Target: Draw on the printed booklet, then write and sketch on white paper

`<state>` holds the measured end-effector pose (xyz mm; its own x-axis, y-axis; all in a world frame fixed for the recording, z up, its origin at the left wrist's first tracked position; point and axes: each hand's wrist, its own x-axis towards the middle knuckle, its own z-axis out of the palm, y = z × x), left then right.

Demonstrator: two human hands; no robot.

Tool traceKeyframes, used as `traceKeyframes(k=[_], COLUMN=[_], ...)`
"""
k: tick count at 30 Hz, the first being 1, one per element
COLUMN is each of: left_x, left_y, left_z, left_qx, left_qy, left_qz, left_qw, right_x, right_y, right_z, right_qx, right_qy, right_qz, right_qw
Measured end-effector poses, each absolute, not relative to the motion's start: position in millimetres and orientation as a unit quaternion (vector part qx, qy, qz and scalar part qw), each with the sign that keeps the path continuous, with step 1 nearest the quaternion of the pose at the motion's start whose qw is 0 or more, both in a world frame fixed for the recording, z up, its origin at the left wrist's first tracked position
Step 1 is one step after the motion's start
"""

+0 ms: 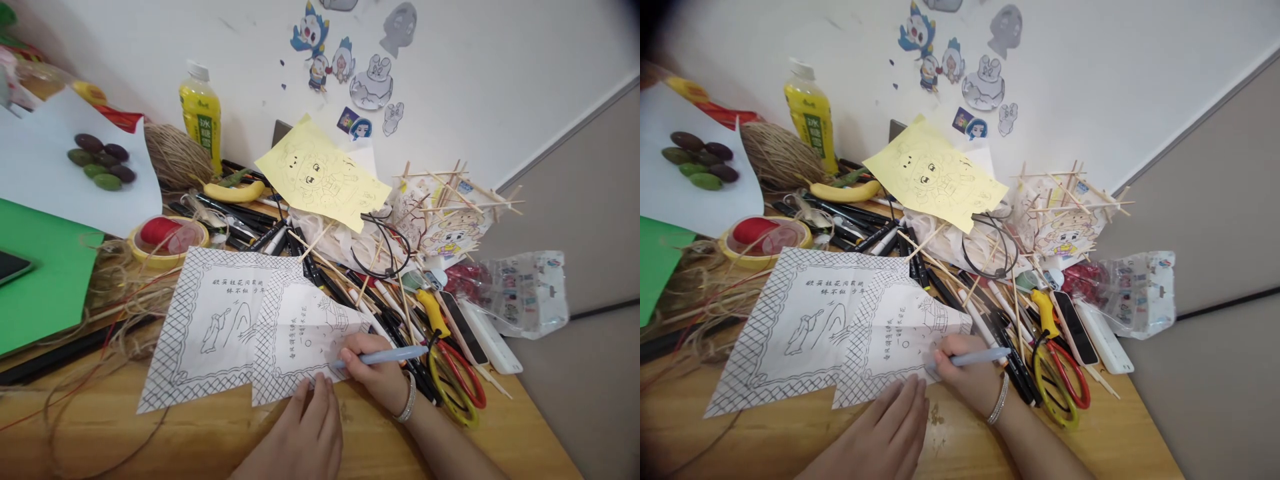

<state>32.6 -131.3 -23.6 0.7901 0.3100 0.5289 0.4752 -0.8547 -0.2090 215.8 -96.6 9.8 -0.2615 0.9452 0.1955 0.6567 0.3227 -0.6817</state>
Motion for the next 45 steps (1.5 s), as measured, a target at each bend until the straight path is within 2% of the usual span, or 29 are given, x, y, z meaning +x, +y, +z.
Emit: traceKeyframes(k=[45], left_x=[32.5], left_y=[-133.1], left_z=[-22.7], left_qx=[-0.935], left_qy=[-0.218], left_qz=[-0.225], left_qw=[0.164], right_x=[214.5], right_y=[-97.6], right_z=[9.1], right_qx=[-0.515], right_qy=[-0.749], right_qz=[0.273], right_qw=[0.315])
